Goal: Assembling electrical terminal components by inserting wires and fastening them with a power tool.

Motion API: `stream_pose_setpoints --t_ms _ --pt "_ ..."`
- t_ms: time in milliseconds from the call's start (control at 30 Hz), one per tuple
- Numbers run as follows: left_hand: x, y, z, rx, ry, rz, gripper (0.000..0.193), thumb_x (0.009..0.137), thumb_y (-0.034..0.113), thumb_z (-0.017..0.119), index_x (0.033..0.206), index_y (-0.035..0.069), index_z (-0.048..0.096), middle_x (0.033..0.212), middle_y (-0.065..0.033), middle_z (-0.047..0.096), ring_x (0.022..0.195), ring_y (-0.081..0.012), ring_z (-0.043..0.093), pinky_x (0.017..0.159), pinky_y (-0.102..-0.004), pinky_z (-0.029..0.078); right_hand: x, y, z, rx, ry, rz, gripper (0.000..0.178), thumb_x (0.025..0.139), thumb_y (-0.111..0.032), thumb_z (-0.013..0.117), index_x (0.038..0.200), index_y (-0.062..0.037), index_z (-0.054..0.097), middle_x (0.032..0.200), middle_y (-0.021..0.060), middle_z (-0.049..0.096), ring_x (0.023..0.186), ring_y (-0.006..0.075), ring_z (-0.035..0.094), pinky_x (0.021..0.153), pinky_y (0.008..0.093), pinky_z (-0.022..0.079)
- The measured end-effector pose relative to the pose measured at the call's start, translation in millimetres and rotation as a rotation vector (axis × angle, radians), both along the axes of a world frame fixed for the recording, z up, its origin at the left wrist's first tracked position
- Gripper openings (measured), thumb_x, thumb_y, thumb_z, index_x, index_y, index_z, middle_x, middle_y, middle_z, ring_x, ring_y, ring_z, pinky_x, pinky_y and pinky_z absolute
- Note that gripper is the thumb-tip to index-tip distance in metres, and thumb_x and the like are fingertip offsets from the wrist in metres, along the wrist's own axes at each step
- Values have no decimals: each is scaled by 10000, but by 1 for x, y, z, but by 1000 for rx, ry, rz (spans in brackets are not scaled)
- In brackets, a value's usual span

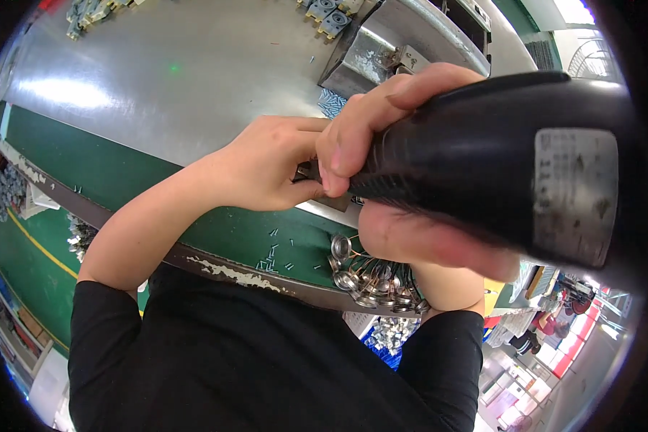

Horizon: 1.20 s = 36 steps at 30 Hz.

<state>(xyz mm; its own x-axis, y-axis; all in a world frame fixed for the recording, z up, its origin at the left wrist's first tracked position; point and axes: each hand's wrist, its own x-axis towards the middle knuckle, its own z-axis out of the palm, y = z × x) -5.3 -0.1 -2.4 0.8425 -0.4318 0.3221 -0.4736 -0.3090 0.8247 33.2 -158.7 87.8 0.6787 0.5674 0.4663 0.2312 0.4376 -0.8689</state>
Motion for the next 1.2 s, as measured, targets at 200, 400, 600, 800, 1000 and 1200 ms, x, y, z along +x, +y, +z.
stream_pose_setpoints --t_ms 200,400,600,800,1000,1200 --pt "0 1 2 -9 19 -1 284 787 269 774 941 61 658 924 -75 645 870 -323 659 715 -423 518 1 0 2 1 -53 36 1093 707 -909 502 1392 -71 345 751 40 521 551 162 537 537 332 464" --pt "0 2 4 -11 -18 1 278 783 255 773 945 61 657 931 -77 646 879 -327 656 723 -426 518 2 -1 11 7 -125 72 1130 727 -891 523 1455 -55 303 743 45 526 545 173 542 531 338 467" --pt "0 0 4 -66 -35 -27 275 787 235 769 992 78 675 970 -66 665 907 -306 660 754 -408 530 17 -10 36 68 -164 82 1173 749 -873 538 1520 -42 238 742 51 530 553 179 548 535 344 467" --pt "-3 0 6 -51 -232 -10 326 748 127 812 1034 44 679 1020 -88 700 949 -295 674 833 -389 549 26 -32 40 -176 -14 -310 1082 829 -802 525 1505 -3 252 846 87 568 691 202 585 672 367 496" --pt "-12 -14 12 -93 -416 22 278 670 100 873 882 68 698 889 -45 725 842 -253 707 750 -357 574 29 -50 34 -350 -169 -315 1011 901 -745 483 1486 50 267 1085 144 614 976 241 641 892 373 505" --pt "-13 -16 12 -52 -314 29 298 644 97 888 863 56 689 879 -62 734 839 -254 712 771 -381 573 32 -81 35 -334 -638 -671 555 911 -410 662 1211 47 566 992 127 603 838 206 594 672 309 476"
